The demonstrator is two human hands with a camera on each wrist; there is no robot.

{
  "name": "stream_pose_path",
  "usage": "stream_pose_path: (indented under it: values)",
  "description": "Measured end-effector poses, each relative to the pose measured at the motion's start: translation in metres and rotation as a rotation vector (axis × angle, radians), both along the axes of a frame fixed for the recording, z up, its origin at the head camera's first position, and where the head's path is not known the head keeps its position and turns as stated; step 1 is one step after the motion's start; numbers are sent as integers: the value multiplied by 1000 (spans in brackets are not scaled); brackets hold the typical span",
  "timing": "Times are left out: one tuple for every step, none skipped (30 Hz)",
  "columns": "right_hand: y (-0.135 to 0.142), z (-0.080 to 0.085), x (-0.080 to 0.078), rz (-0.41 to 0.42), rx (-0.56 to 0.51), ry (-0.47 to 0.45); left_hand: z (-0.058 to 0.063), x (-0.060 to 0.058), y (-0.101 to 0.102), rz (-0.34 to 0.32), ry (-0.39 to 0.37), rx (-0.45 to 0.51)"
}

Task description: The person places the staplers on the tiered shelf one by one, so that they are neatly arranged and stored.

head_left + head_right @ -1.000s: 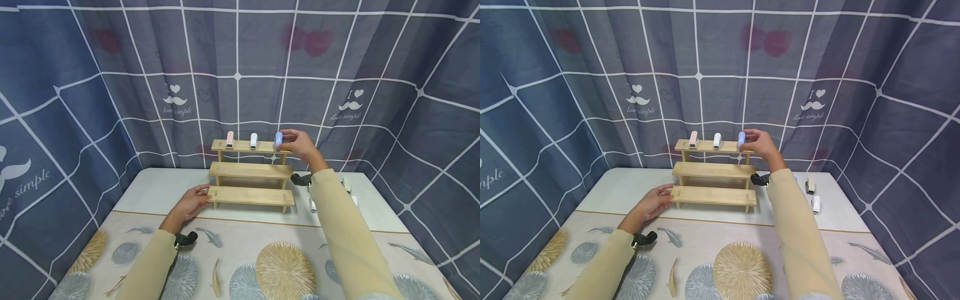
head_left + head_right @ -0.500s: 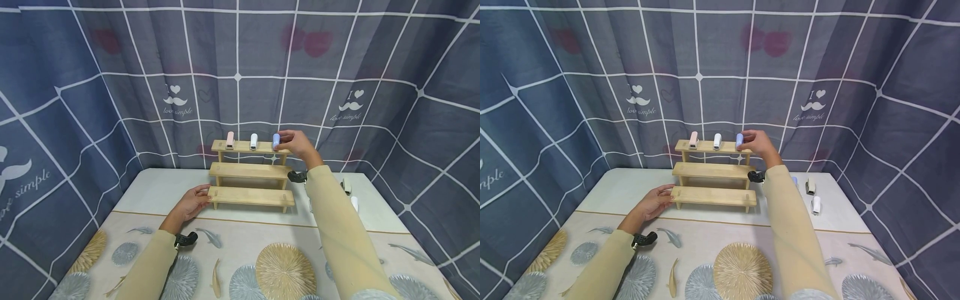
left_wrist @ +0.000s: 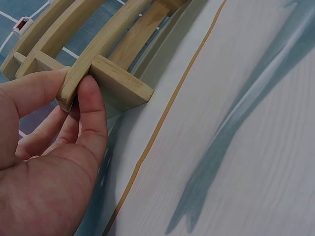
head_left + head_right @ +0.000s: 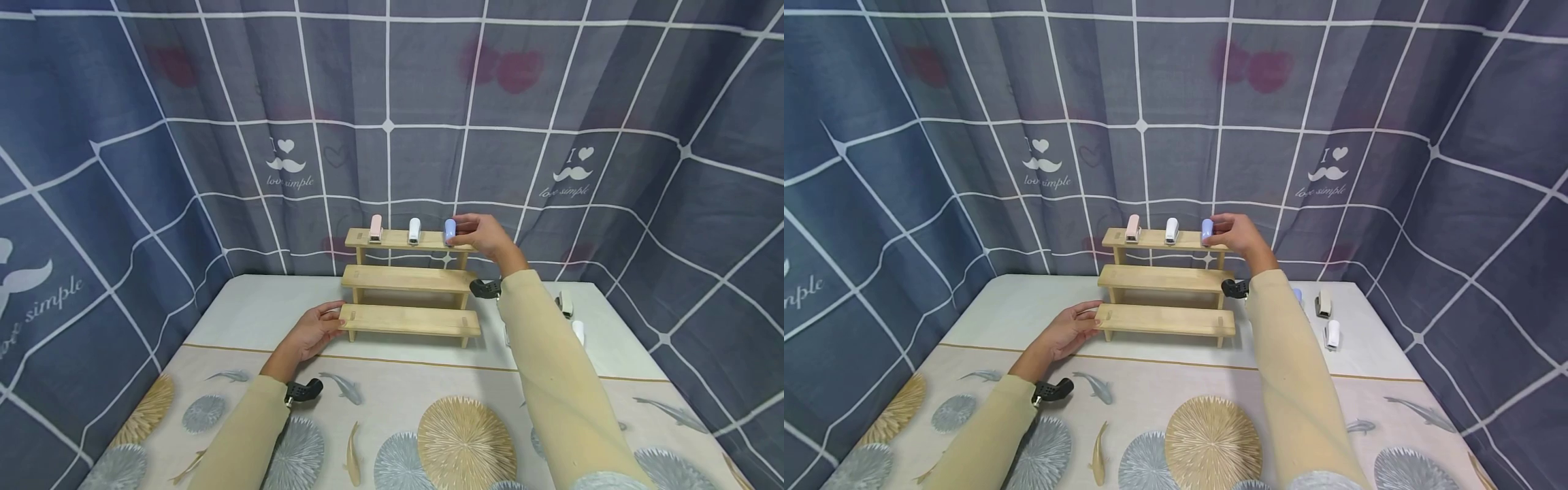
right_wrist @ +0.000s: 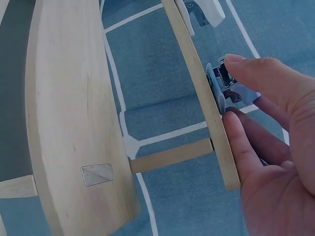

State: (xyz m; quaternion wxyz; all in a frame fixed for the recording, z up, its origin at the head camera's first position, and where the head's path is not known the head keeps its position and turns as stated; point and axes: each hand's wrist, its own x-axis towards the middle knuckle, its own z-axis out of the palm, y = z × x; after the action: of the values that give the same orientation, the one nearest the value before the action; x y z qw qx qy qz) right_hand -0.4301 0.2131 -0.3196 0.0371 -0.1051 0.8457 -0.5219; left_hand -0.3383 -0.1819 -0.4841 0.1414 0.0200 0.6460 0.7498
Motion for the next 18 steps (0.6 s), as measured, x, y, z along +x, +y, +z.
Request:
stream_pose_path:
  values:
    - [1, -3, -3, -1, -1, 8, 0, 0, 0, 0, 0, 0]
    - [2, -6, -6, -3, 5, 17, 0, 0, 0, 1, 1, -1]
    - [2, -7, -7, -2, 8, 21, 0, 0, 0, 3, 1, -4]
    - [2, -8, -6, -3, 8, 25, 0, 0, 0, 4, 1, -7]
    - [2, -8, -6, -4, 12, 31, -1, 0, 0, 10, -2, -10]
    - [2, -9, -5, -5, 17, 37, -1, -1, 1, 12, -2, -12]
    - [2, -10, -5, -7, 15, 40, -1, -1, 1, 17, -4, -13]
    - [2, -10, -4, -10, 13, 47, -2, -1, 1, 17, -3, -13]
    - [2, -11, -3, -14, 2, 54, -2, -1, 1, 17, -3, -12]
    - [2, -12, -2, -21, -8, 62, -2, -2, 1, 17, -2, -7]
    - [3, -13, -2, -28, -14, 76, -2, -2, 2, 18, -3, -3]
    - [3, -14, -1, -35, -22, 88, -2, -2, 2, 14, 0, 0]
    - [3, -15, 0, -42, -30, 100, -2, -2, 2, 13, 0, 3]
    - [3, -15, 1, -48, -35, 114, -2, -2, 2, 12, 0, 6]
    - [3, -16, 2, -56, -41, 126, -2, -2, 2, 16, -2, 6]
    - [3, -16, 3, -65, -51, 137, -2, -2, 2, 17, -2, 6]
    - [3, -17, 5, -70, -59, 149, -1, -2, 2, 17, -1, 2]
    - [3, -17, 6, -76, -67, 158, -2, -2, 2, 17, 0, -3]
